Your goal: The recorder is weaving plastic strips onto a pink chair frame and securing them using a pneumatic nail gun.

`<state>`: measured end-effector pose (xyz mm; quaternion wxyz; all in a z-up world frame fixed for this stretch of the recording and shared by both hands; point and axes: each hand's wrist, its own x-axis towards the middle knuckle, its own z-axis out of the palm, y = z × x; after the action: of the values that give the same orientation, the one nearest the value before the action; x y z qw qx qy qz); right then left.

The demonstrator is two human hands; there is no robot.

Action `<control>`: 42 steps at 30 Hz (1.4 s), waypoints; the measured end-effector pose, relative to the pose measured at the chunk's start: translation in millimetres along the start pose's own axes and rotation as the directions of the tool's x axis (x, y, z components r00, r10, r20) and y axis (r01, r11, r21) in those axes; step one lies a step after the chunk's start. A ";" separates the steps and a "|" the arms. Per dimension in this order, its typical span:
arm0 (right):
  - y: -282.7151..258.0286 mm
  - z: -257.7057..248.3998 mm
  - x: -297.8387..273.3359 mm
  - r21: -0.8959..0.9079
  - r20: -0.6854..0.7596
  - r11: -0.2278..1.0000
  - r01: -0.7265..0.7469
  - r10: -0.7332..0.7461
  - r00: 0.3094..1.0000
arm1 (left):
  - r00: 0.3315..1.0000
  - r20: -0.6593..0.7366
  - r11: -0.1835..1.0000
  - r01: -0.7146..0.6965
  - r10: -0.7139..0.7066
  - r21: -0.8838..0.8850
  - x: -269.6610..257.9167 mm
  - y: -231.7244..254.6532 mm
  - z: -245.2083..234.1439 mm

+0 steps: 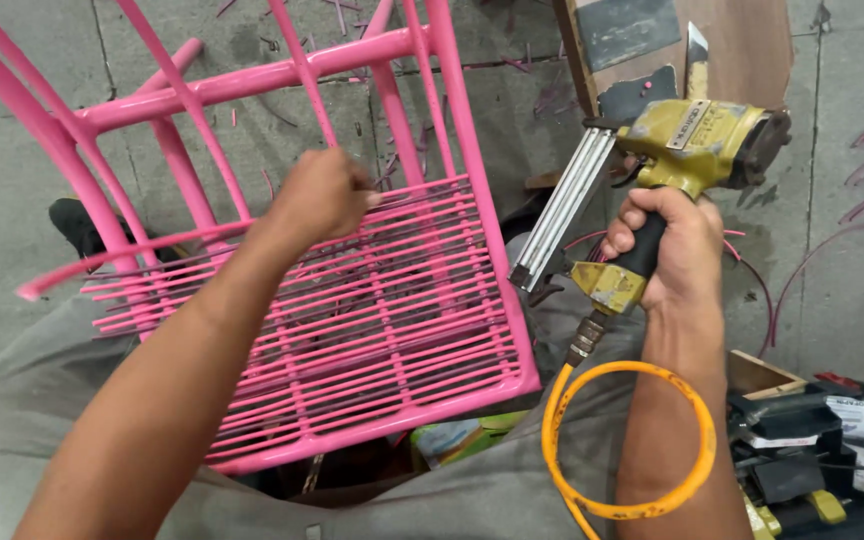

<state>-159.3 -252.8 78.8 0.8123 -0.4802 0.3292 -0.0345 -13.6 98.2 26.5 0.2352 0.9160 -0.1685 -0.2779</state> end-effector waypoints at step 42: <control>-3.6 21.2 13.3 -0.100 -0.015 0.994 0.041 -0.043 0.999 | 0.972 -0.044 0.973 0.230 -0.229 0.028 -36.5 -0.8 -16.9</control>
<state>-135.9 -243.6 81.8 0.7836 -0.5268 0.3272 -0.0389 -32.3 120.6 54.2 0.1897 0.9386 -0.0613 -0.2816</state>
